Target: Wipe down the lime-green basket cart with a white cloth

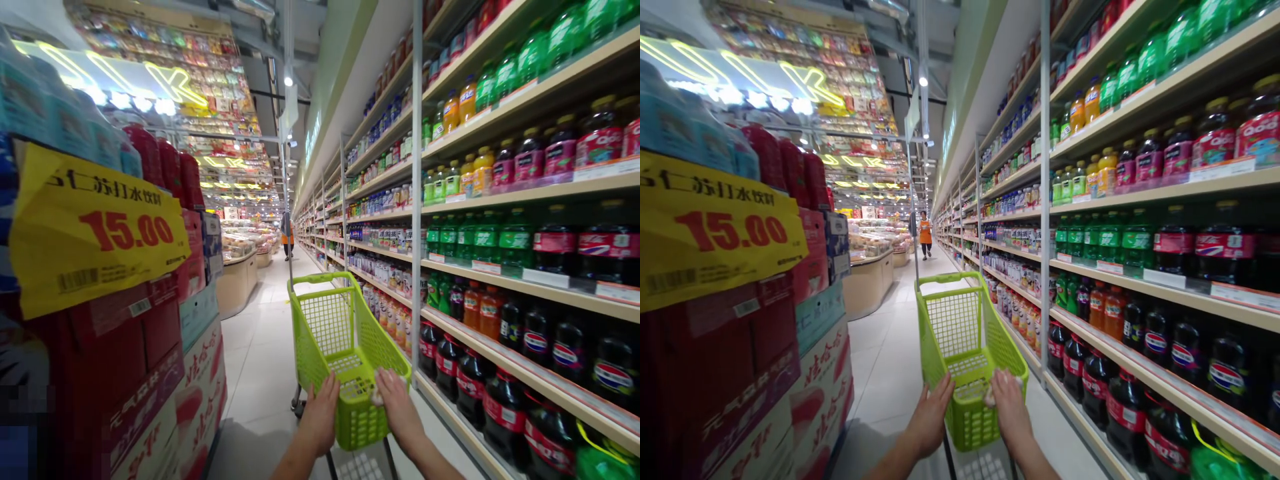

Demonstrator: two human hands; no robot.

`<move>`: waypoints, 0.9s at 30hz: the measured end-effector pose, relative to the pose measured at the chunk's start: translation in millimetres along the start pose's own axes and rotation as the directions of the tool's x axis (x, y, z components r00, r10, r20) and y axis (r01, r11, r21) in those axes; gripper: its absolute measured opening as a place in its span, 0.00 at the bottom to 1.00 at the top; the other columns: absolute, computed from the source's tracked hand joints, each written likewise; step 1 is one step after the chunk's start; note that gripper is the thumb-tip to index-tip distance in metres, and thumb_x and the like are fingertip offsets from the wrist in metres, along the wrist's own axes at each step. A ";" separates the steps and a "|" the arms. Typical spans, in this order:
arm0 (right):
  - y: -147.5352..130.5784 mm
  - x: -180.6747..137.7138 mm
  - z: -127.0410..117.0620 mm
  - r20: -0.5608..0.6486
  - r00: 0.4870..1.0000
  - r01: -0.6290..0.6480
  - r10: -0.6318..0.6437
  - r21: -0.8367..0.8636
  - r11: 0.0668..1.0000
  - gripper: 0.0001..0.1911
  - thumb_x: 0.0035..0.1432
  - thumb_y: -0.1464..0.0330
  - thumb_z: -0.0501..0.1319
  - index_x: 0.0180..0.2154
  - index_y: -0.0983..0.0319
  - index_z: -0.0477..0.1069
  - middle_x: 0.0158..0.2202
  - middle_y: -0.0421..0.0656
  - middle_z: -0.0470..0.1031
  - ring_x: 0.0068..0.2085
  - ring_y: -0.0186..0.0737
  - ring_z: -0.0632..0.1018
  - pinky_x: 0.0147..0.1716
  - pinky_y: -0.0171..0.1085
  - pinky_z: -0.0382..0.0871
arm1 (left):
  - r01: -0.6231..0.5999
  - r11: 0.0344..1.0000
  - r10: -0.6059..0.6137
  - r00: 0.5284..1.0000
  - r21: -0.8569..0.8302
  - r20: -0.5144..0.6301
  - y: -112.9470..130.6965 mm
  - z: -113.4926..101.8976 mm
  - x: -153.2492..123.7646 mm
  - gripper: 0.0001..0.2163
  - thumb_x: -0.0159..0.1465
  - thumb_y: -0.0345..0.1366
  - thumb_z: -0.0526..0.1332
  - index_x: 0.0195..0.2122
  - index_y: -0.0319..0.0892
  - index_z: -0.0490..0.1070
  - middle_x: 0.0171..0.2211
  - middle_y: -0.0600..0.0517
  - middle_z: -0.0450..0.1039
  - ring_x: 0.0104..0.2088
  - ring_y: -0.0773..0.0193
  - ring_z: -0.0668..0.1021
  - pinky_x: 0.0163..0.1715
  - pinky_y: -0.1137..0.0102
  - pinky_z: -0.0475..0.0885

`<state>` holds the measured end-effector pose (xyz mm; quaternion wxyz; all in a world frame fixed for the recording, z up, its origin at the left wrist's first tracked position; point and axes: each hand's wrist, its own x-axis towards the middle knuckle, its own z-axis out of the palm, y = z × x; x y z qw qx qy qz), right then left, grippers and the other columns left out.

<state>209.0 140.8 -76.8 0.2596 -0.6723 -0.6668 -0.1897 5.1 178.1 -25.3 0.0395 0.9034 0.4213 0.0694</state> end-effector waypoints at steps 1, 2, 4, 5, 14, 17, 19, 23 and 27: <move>5.6 -0.6 -2.5 0.004 0.998 -0.063 0.063 -0.014 0.998 0.27 0.50 0.82 0.47 0.50 0.61 0.66 0.56 0.46 0.62 0.58 0.47 0.60 0.54 0.49 0.55 | -0.002 1.000 0.002 1.000 0.001 -0.001 0.9 1.3 0.8 0.35 0.50 0.29 0.50 0.61 0.40 0.41 0.64 0.49 0.35 0.62 0.63 0.45 0.59 0.57 0.37; 6.5 -1.7 -3.8 0.011 0.996 -0.089 0.090 -0.019 0.996 0.27 0.50 0.82 0.47 0.50 0.61 0.67 0.56 0.46 0.62 0.58 0.47 0.59 0.54 0.49 0.55 | -0.006 1.000 0.006 1.000 0.000 -0.002 2.1 2.5 1.6 0.35 0.50 0.29 0.50 0.61 0.40 0.41 0.64 0.49 0.34 0.62 0.63 0.44 0.59 0.56 0.38; -0.9 -4.4 -3.5 0.030 0.999 -0.033 0.032 0.006 0.999 0.27 0.51 0.81 0.48 0.51 0.59 0.65 0.56 0.44 0.61 0.58 0.46 0.59 0.55 0.48 0.55 | -0.019 1.000 0.019 1.000 -0.010 -0.005 4.7 4.1 2.8 0.36 0.49 0.28 0.50 0.61 0.40 0.41 0.64 0.49 0.34 0.62 0.62 0.44 0.59 0.55 0.38; -5.3 -5.9 -2.7 0.041 0.999 0.029 -0.030 0.031 0.999 0.27 0.51 0.81 0.49 0.52 0.58 0.64 0.57 0.43 0.60 0.58 0.45 0.58 0.55 0.47 0.55 | -0.025 1.000 0.025 1.000 -0.018 -0.005 5.7 4.5 3.1 0.36 0.49 0.28 0.50 0.61 0.41 0.41 0.64 0.49 0.35 0.62 0.62 0.45 0.59 0.54 0.39; 12.5 -7.1 -13.3 0.082 0.989 -0.122 0.120 0.021 0.992 0.27 0.50 0.81 0.47 0.51 0.63 0.65 0.57 0.47 0.60 0.58 0.47 0.58 0.56 0.49 0.52 | 0.003 0.995 -0.002 1.000 -0.103 0.008 18.1 -13.0 -4.2 0.36 0.49 0.25 0.48 0.61 0.41 0.41 0.63 0.51 0.42 0.61 0.62 0.50 0.59 0.54 0.40; -15.6 -5.9 -9.2 0.091 0.992 0.080 -0.091 0.110 0.991 0.26 0.50 0.80 0.50 0.52 0.61 0.64 0.56 0.45 0.61 0.58 0.46 0.59 0.56 0.48 0.54 | 0.014 0.992 -0.013 1.000 -0.129 0.005 21.7 -25.8 -4.2 0.36 0.49 0.24 0.47 0.61 0.37 0.40 0.61 0.49 0.49 0.60 0.64 0.54 0.59 0.57 0.43; -21.6 -5.3 -11.2 0.061 0.976 0.196 -0.207 0.151 0.969 0.26 0.51 0.78 0.52 0.52 0.58 0.63 0.56 0.43 0.62 0.58 0.45 0.59 0.55 0.47 0.56 | 0.004 0.992 -0.002 1.000 -0.122 0.011 21.0 -33.4 -1.6 0.37 0.47 0.23 0.47 0.61 0.37 0.40 0.60 0.48 0.51 0.60 0.64 0.54 0.59 0.58 0.44; 7.0 -4.0 -27.1 0.060 0.997 0.052 -0.056 0.058 0.997 0.25 0.51 0.81 0.50 0.50 0.60 0.66 0.54 0.46 0.64 0.56 0.47 0.63 0.53 0.49 0.58 | 0.010 0.995 -0.007 1.000 -0.103 0.024 19.9 -39.6 5.5 0.38 0.46 0.21 0.47 0.61 0.40 0.40 0.58 0.48 0.57 0.59 0.64 0.57 0.59 0.57 0.44; -1.4 -1.9 -24.4 0.043 0.999 0.012 -0.014 0.042 0.999 0.24 0.49 0.82 0.50 0.48 0.63 0.68 0.53 0.50 0.66 0.55 0.48 0.64 0.53 0.49 0.58 | 0.006 0.993 -0.004 1.000 -0.117 0.017 26.1 -34.6 8.4 0.37 0.48 0.23 0.47 0.61 0.40 0.40 0.57 0.48 0.59 0.58 0.63 0.59 0.58 0.56 0.45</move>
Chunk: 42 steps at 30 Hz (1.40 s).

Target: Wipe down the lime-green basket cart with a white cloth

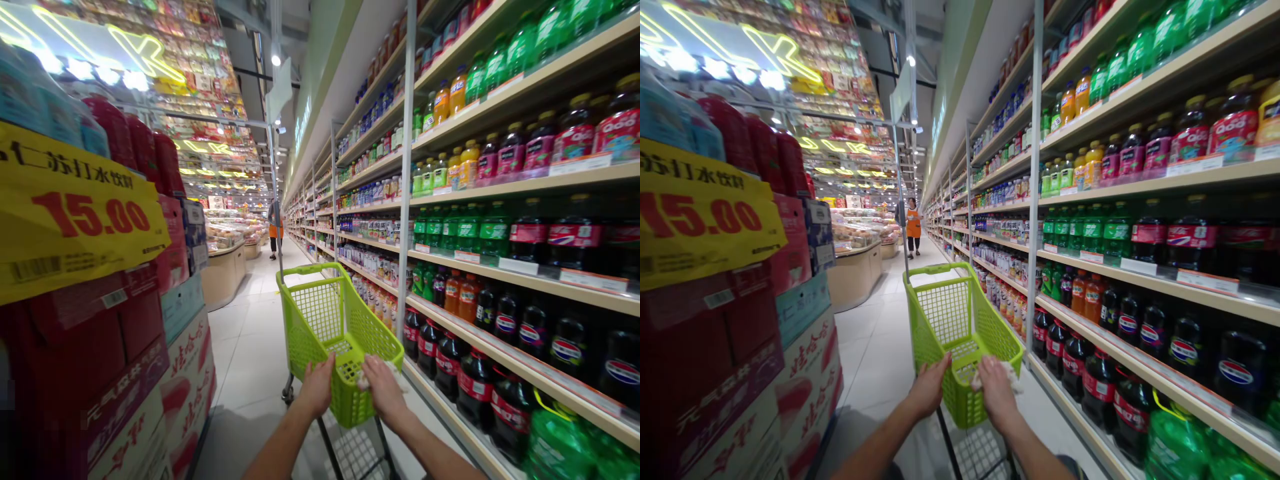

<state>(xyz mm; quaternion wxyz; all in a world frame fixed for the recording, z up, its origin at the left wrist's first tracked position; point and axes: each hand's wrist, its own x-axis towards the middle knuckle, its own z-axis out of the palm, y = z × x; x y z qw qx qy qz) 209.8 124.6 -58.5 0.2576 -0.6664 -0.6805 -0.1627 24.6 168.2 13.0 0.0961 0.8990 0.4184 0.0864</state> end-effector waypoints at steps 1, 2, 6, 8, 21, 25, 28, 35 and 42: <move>-10.2 0.5 5.1 -0.007 0.997 0.074 -0.074 0.032 0.997 0.25 0.49 0.81 0.50 0.48 0.62 0.68 0.53 0.50 0.66 0.55 0.47 0.63 0.53 0.49 0.58 | -0.009 1.000 0.009 1.000 -0.003 0.001 1.4 1.3 0.0 0.36 0.48 0.24 0.47 0.61 0.39 0.40 0.57 0.48 0.59 0.58 0.63 0.59 0.58 0.57 0.45; -19.8 0.6 10.2 -0.024 0.989 0.145 -0.144 0.062 0.987 0.25 0.49 0.81 0.51 0.49 0.62 0.67 0.53 0.49 0.66 0.56 0.46 0.63 0.53 0.49 0.58 | -0.021 1.000 0.021 1.000 -0.005 0.005 2.2 2.0 0.0 0.36 0.49 0.25 0.48 0.61 0.39 0.40 0.57 0.48 0.59 0.57 0.63 0.59 0.58 0.57 0.45; -15.3 -2.9 12.1 -0.058 0.979 0.200 -0.196 0.082 0.976 0.25 0.52 0.79 0.51 0.51 0.59 0.64 0.54 0.46 0.65 0.57 0.44 0.61 0.54 0.49 0.57 | -0.062 0.998 0.062 0.998 0.024 0.010 0.6 -1.2 3.5 0.36 0.49 0.24 0.47 0.61 0.41 0.40 0.58 0.50 0.57 0.58 0.64 0.57 0.58 0.56 0.44; 11.4 -5.3 1.5 -0.019 0.997 0.078 -0.077 0.037 0.996 0.25 0.52 0.80 0.50 0.51 0.59 0.65 0.54 0.45 0.64 0.57 0.44 0.61 0.54 0.49 0.56 | -0.064 0.995 0.063 0.998 0.077 0.017 -1.2 -2.9 9.3 0.36 0.48 0.23 0.47 0.61 0.44 0.41 0.61 0.52 0.50 0.60 0.63 0.52 0.58 0.55 0.43; 45.1 -11.7 -26.8 0.148 0.988 -0.062 0.052 0.064 0.996 0.25 0.52 0.78 0.49 0.52 0.60 0.63 0.57 0.46 0.59 0.59 0.44 0.57 0.57 0.47 0.51 | -0.114 0.975 0.100 0.992 0.193 0.083 0.6 15.2 17.3 0.31 0.52 0.27 0.47 0.60 0.45 0.47 0.63 0.51 0.41 0.62 0.56 0.47 0.57 0.48 0.41; 76.6 -6.9 -34.5 0.087 0.958 -0.272 0.274 -0.028 0.962 0.24 0.51 0.79 0.47 0.49 0.65 0.67 0.56 0.50 0.60 0.58 0.46 0.59 0.56 0.47 0.52 | -0.130 0.979 0.121 0.990 0.159 0.065 -2.1 16.0 9.3 0.32 0.52 0.28 0.49 0.59 0.47 0.47 0.63 0.52 0.41 0.62 0.56 0.48 0.57 0.48 0.41; 57.7 -10.9 -28.4 0.117 0.978 -0.179 0.171 0.063 0.982 0.28 0.45 0.80 0.48 0.49 0.64 0.68 0.55 0.50 0.62 0.58 0.45 0.60 0.57 0.48 0.50 | -0.124 0.984 0.117 0.991 0.129 0.061 -0.4 14.4 3.7 0.31 0.51 0.27 0.49 0.59 0.50 0.49 0.63 0.54 0.42 0.61 0.58 0.49 0.58 0.50 0.40; 59.4 -20.2 -38.1 0.161 0.987 -0.030 0.004 0.161 0.986 0.25 0.50 0.76 0.47 0.50 0.60 0.67 0.55 0.47 0.63 0.57 0.43 0.61 0.56 0.48 0.50 | -0.074 0.990 0.080 0.996 0.117 -0.047 1.5 -1.1 -13.7 0.26 0.52 0.25 0.46 0.52 0.50 0.60 0.59 0.56 0.55 0.59 0.60 0.55 0.58 0.56 0.44; 39.2 -17.7 -27.0 0.142 0.985 -0.113 0.093 0.141 0.984 0.26 0.47 0.78 0.48 0.48 0.62 0.68 0.55 0.49 0.63 0.57 0.46 0.61 0.56 0.50 0.50 | -0.012 0.993 0.014 1.000 0.116 -0.021 -15.8 1.1 -23.4 0.30 0.52 0.22 0.44 0.56 0.48 0.55 0.62 0.57 0.47 0.61 0.64 0.51 0.59 0.60 0.43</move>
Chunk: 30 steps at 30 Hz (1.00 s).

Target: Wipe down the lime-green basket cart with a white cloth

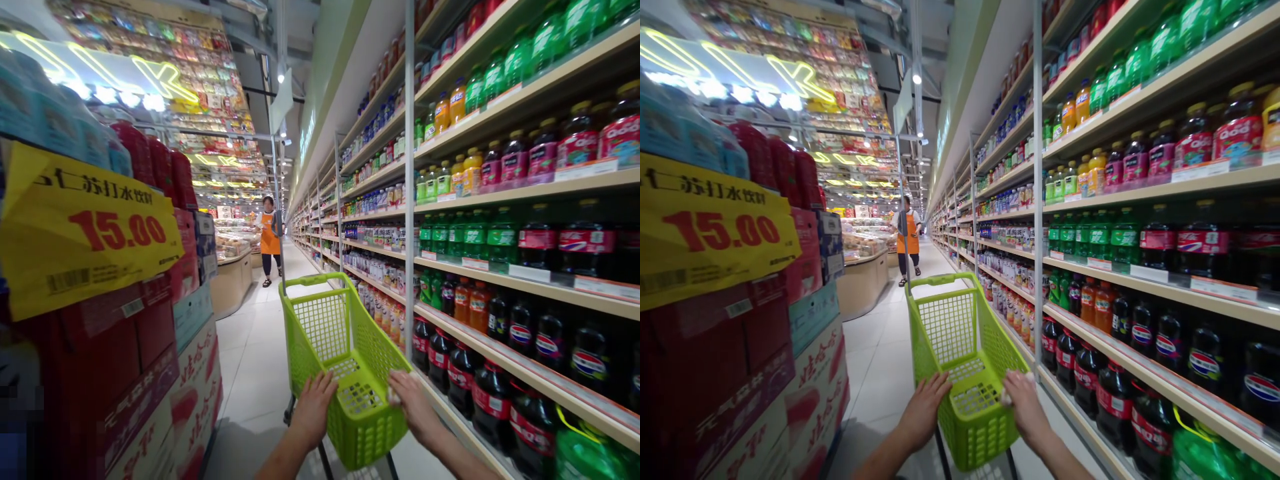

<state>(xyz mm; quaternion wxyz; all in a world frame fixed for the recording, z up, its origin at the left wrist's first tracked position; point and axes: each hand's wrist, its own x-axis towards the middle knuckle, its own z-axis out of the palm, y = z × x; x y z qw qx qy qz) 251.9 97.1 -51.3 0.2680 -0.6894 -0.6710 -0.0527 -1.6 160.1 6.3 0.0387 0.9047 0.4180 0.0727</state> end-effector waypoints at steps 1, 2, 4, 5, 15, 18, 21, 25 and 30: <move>-11.7 -2.2 4.1 0.021 0.997 0.069 -0.070 0.034 0.997 0.26 0.47 0.77 0.49 0.49 0.60 0.68 0.55 0.47 0.63 0.57 0.46 0.61 0.55 0.51 0.50 | 0.010 1.000 -0.010 1.000 0.001 0.004 -2.7 0.9 -0.2 0.30 0.52 0.22 0.44 0.57 0.46 0.53 0.63 0.57 0.45 0.61 0.64 0.50 0.59 0.60 0.44; -20.9 -3.6 6.3 0.039 0.988 0.146 -0.149 0.066 0.987 0.26 0.47 0.77 0.49 0.49 0.59 0.67 0.55 0.46 0.63 0.57 0.45 0.61 0.55 0.51 0.50 | 0.021 1.000 -0.021 1.000 0.008 0.002 -5.2 1.3 -0.1 0.31 0.51 0.21 0.44 0.57 0.45 0.53 0.63 0.56 0.44 0.61 0.64 0.51 0.59 0.60 0.44; -27.3 -3.0 3.9 0.051 0.968 0.239 -0.244 0.089 0.967 0.26 0.48 0.77 0.50 0.50 0.58 0.66 0.55 0.45 0.64 0.57 0.43 0.61 0.56 0.49 0.50 | 0.042 0.998 -0.042 0.999 0.037 -0.008 -9.5 0.8 0.8 0.31 0.51 0.22 0.44 0.57 0.44 0.53 0.63 0.54 0.44 0.61 0.62 0.51 0.59 0.58 0.44; -24.7 -1.1 0.3 0.043 0.972 0.226 -0.229 0.071 0.972 0.26 0.49 0.77 0.49 0.50 0.59 0.66 0.55 0.46 0.64 0.57 0.43 0.61 0.56 0.49 0.50 | 0.052 0.997 -0.051 0.999 0.053 -0.008 -11.2 0.2 1.5 0.31 0.50 0.22 0.45 0.57 0.44 0.54 0.63 0.54 0.44 0.61 0.62 0.50 0.59 0.57 0.44; -39.7 1.4 16.6 0.022 0.974 0.224 -0.224 0.014 0.974 0.22 0.54 0.75 0.51 0.51 0.55 0.65 0.55 0.43 0.63 0.58 0.45 0.60 0.55 0.50 0.53 | 0.137 0.988 -0.137 0.991 0.067 0.004 -9.1 -0.2 4.5 0.32 0.48 0.22 0.47 0.57 0.45 0.53 0.63 0.55 0.42 0.62 0.63 0.48 0.59 0.55 0.42; -21.1 -0.8 8.1 0.005 0.993 0.122 -0.122 -0.045 0.991 0.24 0.53 0.77 0.50 0.51 0.58 0.65 0.55 0.44 0.62 0.58 0.45 0.60 0.55 0.48 0.54 | 0.145 0.988 -0.146 0.989 0.044 0.022 -5.4 -4.3 3.0 0.33 0.48 0.24 0.48 0.58 0.46 0.52 0.63 0.54 0.43 0.62 0.60 0.48 0.58 0.52 0.41; -6.3 0.6 5.2 -0.041 0.998 -0.058 0.054 -0.103 0.993 0.25 0.51 0.79 0.48 0.50 0.62 0.67 0.56 0.47 0.61 0.58 0.47 0.60 0.55 0.49 0.53 | 0.145 0.989 -0.146 0.989 0.024 0.037 -2.1 -4.9 4.3 0.34 0.48 0.24 0.50 0.58 0.45 0.50 0.63 0.53 0.41 0.62 0.58 0.47 0.58 0.51 0.40; -34.2 -1.9 30.9 0.005 0.997 0.078 -0.078 -0.015 0.997 0.26 0.51 0.77 0.49 0.52 0.57 0.63 0.57 0.45 0.59 0.59 0.47 0.57 0.55 0.53 0.51 | 0.136 0.989 -0.139 0.989 0.048 0.042 0.3 -0.5 8.9 0.35 0.45 0.21 0.49 0.58 0.44 0.51 0.63 0.52 0.39 0.62 0.58 0.47 0.58 0.52 0.43; -26.8 -3.0 31.3 0.019 0.978 0.209 -0.209 -0.013 0.978 0.25 0.54 0.75 0.49 0.54 0.55 0.60 0.57 0.42 0.59 0.59 0.44 0.57 0.56 0.48 0.53 | 0.115 0.991 -0.118 0.992 0.071 0.035 0.0 2.6 10.5 0.36 0.44 0.19 0.48 0.58 0.45 0.51 0.63 0.53 0.39 0.62 0.58 0.47 0.58 0.51 0.45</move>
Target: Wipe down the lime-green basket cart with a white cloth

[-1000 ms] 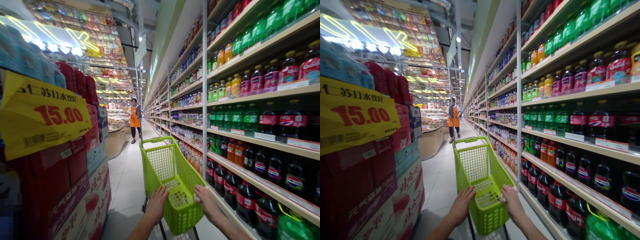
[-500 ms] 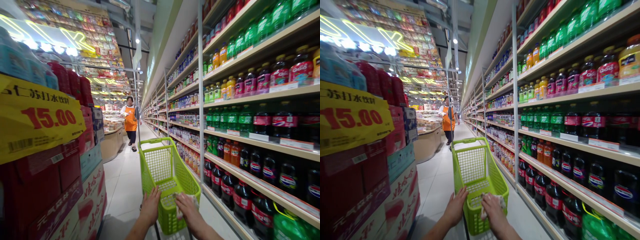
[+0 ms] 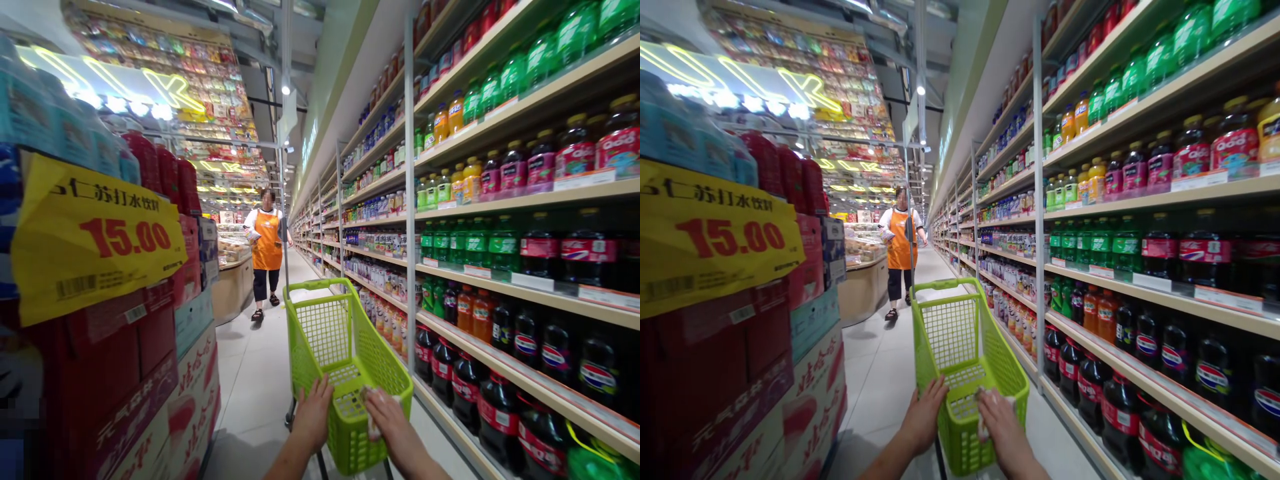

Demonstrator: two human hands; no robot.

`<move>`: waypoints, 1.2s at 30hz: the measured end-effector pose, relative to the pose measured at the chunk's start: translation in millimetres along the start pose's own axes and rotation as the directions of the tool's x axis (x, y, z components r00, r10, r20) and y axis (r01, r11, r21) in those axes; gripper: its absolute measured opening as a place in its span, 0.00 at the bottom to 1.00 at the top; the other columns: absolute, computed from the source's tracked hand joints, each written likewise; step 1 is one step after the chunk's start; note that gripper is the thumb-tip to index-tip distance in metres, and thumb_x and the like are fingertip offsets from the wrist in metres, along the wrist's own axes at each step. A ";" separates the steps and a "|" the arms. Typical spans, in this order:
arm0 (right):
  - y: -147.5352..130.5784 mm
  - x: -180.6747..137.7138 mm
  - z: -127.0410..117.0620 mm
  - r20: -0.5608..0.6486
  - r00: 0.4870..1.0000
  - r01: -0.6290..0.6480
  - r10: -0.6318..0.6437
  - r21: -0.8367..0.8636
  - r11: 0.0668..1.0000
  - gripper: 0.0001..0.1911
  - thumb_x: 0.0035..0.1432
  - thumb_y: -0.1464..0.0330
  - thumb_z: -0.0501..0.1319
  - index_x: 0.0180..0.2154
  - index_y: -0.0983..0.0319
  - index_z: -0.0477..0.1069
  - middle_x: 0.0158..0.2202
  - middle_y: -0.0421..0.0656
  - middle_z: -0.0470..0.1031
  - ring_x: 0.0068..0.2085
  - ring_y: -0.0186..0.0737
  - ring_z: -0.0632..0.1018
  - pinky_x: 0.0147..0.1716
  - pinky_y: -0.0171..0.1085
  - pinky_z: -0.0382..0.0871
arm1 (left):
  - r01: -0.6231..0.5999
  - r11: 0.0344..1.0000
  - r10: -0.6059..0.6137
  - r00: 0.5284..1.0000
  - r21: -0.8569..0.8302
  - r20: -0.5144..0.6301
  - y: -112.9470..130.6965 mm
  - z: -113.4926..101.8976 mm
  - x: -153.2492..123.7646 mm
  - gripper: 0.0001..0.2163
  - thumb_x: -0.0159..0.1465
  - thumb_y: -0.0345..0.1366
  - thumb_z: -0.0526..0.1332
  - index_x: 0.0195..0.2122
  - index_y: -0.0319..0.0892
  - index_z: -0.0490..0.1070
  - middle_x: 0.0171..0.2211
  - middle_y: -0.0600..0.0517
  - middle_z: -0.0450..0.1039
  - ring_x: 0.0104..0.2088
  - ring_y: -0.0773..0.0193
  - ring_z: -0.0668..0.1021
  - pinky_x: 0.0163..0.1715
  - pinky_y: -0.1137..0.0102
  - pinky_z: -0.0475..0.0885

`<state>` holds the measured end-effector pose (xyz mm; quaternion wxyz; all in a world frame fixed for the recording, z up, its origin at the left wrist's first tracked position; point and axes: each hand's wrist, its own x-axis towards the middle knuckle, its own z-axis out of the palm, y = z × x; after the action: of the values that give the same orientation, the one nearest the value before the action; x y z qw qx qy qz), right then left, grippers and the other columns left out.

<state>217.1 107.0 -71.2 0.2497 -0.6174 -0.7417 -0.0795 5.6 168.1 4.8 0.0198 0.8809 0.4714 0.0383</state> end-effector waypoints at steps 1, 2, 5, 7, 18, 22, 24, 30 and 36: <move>10.0 -1.1 -4.4 -0.033 0.997 -0.064 0.062 -0.036 0.997 0.25 0.55 0.76 0.48 0.53 0.56 0.62 0.57 0.43 0.60 0.58 0.44 0.58 0.55 0.48 0.54 | 0.000 1.000 0.000 1.000 0.000 -0.002 0.2 0.3 0.3 0.37 0.44 0.18 0.48 0.57 0.45 0.51 0.63 0.54 0.39 0.62 0.59 0.48 0.58 0.51 0.45; 18.6 -1.8 -7.6 -0.073 0.988 -0.138 0.133 -0.071 0.988 0.24 0.54 0.76 0.48 0.52 0.58 0.63 0.57 0.44 0.60 0.58 0.45 0.59 0.55 0.48 0.54 | 0.002 1.000 -0.002 1.000 0.002 -0.002 0.6 0.6 0.8 0.37 0.44 0.18 0.48 0.57 0.45 0.51 0.63 0.54 0.39 0.62 0.58 0.48 0.58 0.51 0.45; 21.8 -0.5 -1.7 -0.145 0.965 -0.238 0.218 -0.137 0.962 0.24 0.52 0.78 0.49 0.50 0.60 0.67 0.55 0.47 0.62 0.57 0.48 0.61 0.54 0.50 0.55 | 0.000 1.000 0.000 1.000 0.007 -0.005 2.0 2.9 3.9 0.37 0.44 0.18 0.48 0.58 0.45 0.51 0.63 0.53 0.39 0.62 0.57 0.48 0.58 0.51 0.46; 7.1 2.0 13.1 -0.132 0.986 -0.121 0.102 -0.145 0.982 0.25 0.51 0.77 0.51 0.51 0.59 0.65 0.55 0.46 0.62 0.57 0.49 0.62 0.53 0.51 0.57 | -0.015 1.000 0.015 1.000 0.006 -0.016 1.8 6.5 6.2 0.36 0.45 0.20 0.49 0.58 0.44 0.50 0.63 0.52 0.39 0.62 0.56 0.48 0.57 0.51 0.46; 12.8 0.5 29.7 -0.296 0.952 -0.133 0.074 -0.187 0.973 0.27 0.48 0.80 0.48 0.49 0.60 0.67 0.54 0.46 0.65 0.56 0.50 0.63 0.51 0.52 0.58 | -0.047 0.999 0.046 0.996 -0.012 -0.076 -6.9 35.5 9.8 0.36 0.48 0.25 0.50 0.61 0.44 0.43 0.64 0.49 0.34 0.62 0.57 0.47 0.57 0.50 0.44; -15.1 4.2 41.0 -0.221 0.967 0.090 -0.124 -0.156 0.984 0.29 0.48 0.79 0.50 0.53 0.57 0.62 0.55 0.44 0.62 0.57 0.48 0.61 0.51 0.51 0.59 | -0.052 0.999 0.051 0.997 -0.016 -0.066 -6.0 33.4 11.2 0.35 0.49 0.26 0.50 0.60 0.44 0.44 0.64 0.49 0.35 0.62 0.57 0.48 0.57 0.50 0.45; -12.3 4.6 36.9 -0.221 0.957 0.160 -0.188 -0.140 0.977 0.29 0.49 0.79 0.51 0.53 0.56 0.62 0.55 0.43 0.63 0.57 0.45 0.61 0.52 0.48 0.60 | -0.054 0.998 0.053 0.997 -0.011 -0.060 -6.8 32.6 11.0 0.35 0.49 0.26 0.49 0.61 0.45 0.43 0.64 0.50 0.35 0.62 0.56 0.48 0.57 0.50 0.45; 1.4 4.2 31.6 -0.277 0.958 -0.121 0.073 -0.158 0.980 0.28 0.47 0.81 0.48 0.50 0.59 0.66 0.54 0.46 0.64 0.56 0.48 0.62 0.52 0.51 0.58 | -0.053 0.998 0.053 0.998 -0.016 -0.029 -3.8 33.7 13.0 0.36 0.49 0.28 0.51 0.61 0.44 0.41 0.64 0.49 0.31 0.62 0.55 0.47 0.57 0.49 0.45; -21.0 5.4 39.5 -0.212 0.962 0.138 -0.169 -0.156 0.978 0.30 0.48 0.79 0.50 0.54 0.57 0.61 0.56 0.43 0.61 0.58 0.46 0.59 0.53 0.49 0.58 | -0.100 0.995 0.100 0.995 -0.026 -0.028 -5.4 29.9 10.3 0.36 0.49 0.29 0.51 0.61 0.46 0.41 0.64 0.51 0.34 0.62 0.55 0.47 0.57 0.49 0.44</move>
<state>185.7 123.8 -98.7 0.2812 -0.5608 -0.7471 -0.2195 9.4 179.7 -24.9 0.0234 0.9024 0.4264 0.0575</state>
